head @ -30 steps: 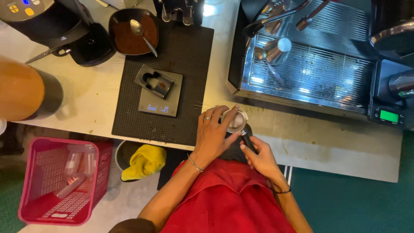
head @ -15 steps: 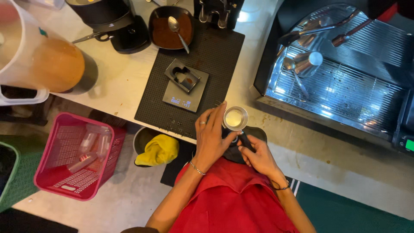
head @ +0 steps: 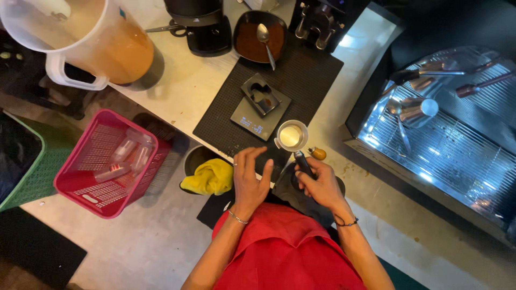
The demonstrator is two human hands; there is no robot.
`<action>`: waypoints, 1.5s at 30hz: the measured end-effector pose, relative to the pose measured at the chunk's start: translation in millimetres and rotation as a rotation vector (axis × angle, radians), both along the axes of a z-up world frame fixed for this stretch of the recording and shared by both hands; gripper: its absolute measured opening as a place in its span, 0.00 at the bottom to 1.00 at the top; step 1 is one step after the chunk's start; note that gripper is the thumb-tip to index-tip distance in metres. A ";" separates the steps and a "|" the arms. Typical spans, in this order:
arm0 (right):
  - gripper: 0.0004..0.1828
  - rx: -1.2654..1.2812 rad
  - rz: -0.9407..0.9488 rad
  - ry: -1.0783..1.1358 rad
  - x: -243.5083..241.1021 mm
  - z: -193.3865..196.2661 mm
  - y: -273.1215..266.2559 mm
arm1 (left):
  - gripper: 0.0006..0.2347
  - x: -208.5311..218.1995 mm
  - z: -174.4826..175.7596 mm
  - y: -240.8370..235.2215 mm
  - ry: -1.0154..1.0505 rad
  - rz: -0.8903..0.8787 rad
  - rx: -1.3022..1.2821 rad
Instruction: The person operates an espresso machine to steam milk in a metal pitcher. They then prepare a portafilter by wiping it, dosing it with coffee grounds from a grinder, and tamping the grounds. Finally, they lock the portafilter into the machine and initiate the brewing process.
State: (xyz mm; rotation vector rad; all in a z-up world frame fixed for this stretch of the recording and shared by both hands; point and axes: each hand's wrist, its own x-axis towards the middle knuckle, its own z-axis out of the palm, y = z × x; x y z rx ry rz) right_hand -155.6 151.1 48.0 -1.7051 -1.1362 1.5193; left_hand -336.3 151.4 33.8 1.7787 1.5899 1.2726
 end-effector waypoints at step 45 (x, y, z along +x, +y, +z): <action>0.17 0.064 0.206 -0.273 -15.4 -1.1 128.9 | 0.28 -64.2 -44.5 56.2 0.557 -0.582 -0.390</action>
